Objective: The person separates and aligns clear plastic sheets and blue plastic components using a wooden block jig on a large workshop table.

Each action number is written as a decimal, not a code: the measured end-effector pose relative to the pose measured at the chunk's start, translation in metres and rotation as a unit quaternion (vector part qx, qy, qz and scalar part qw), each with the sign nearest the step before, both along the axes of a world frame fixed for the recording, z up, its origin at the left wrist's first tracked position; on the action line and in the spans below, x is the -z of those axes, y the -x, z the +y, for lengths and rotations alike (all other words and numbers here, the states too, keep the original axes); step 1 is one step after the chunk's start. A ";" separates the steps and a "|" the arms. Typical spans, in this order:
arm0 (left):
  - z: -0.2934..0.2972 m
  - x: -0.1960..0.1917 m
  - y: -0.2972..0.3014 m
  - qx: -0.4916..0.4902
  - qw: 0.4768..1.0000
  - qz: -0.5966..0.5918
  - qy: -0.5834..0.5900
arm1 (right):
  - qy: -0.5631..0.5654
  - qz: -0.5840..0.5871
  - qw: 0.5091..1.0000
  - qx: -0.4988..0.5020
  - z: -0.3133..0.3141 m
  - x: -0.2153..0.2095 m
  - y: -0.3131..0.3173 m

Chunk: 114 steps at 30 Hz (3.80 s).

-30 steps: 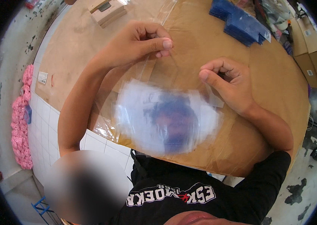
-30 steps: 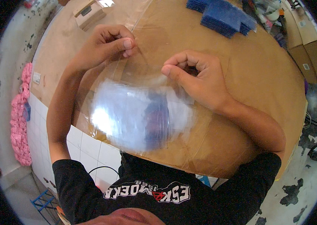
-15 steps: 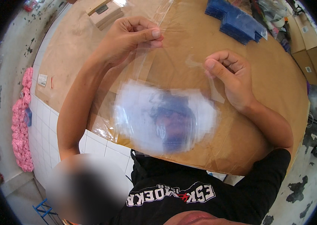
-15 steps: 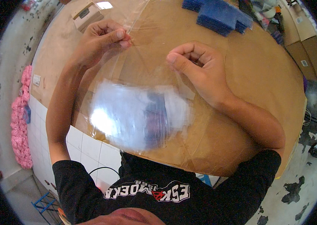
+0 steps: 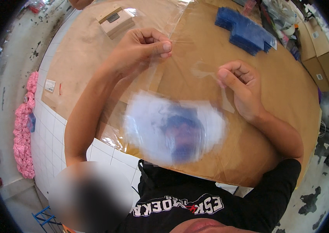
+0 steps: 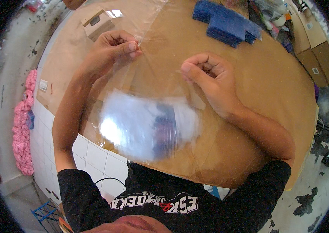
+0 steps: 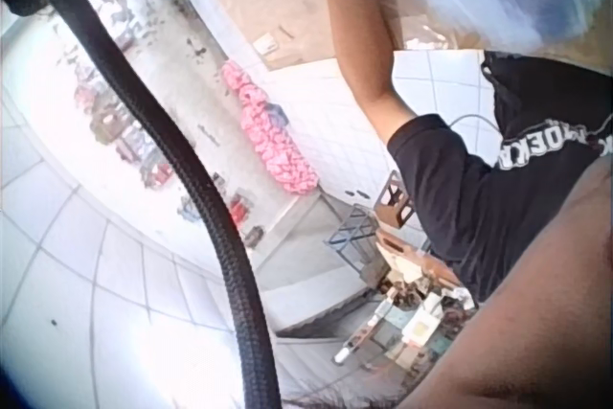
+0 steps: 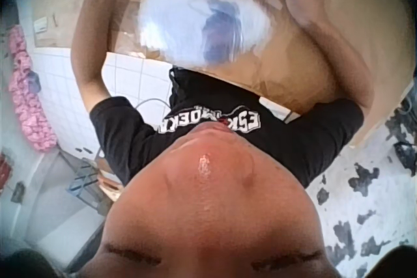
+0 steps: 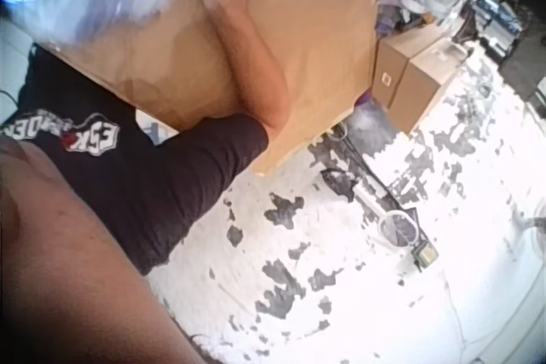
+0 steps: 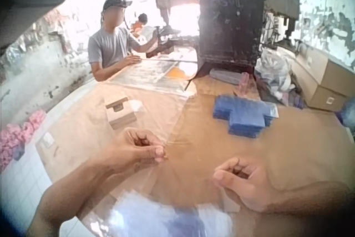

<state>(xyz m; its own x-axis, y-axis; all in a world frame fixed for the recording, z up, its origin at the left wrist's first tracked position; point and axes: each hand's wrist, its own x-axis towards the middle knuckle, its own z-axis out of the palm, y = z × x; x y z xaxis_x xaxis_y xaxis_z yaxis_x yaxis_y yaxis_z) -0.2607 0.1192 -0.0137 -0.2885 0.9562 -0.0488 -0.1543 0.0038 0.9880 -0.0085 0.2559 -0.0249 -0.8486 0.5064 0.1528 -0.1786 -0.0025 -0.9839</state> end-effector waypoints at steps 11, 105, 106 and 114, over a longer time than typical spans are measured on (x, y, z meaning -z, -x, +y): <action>-0.006 -0.011 -0.001 0.018 0.997 0.062 -0.048 | 0.104 0.065 0.991 0.047 0.016 0.002 0.003; 0.000 -0.006 -0.024 -0.059 0.997 -0.026 0.032 | -0.644 -0.176 0.739 0.095 0.119 -0.058 -0.004; 0.001 -0.006 -0.024 -0.054 0.998 -0.030 0.028 | -0.642 -0.169 0.742 0.093 0.120 -0.057 -0.004; 0.001 -0.009 -0.024 -0.046 0.999 0.005 0.022 | -0.605 -0.152 0.778 0.078 0.128 -0.062 -0.006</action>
<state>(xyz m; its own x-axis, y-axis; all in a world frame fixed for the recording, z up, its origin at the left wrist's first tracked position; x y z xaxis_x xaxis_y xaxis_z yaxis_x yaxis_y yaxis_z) -0.2369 0.1197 -0.0050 -0.3765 0.9223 -0.0870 -0.1460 0.0336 0.9887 -0.0029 0.3834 0.0367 -0.8812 0.2493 0.4016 0.1579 0.9561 -0.2469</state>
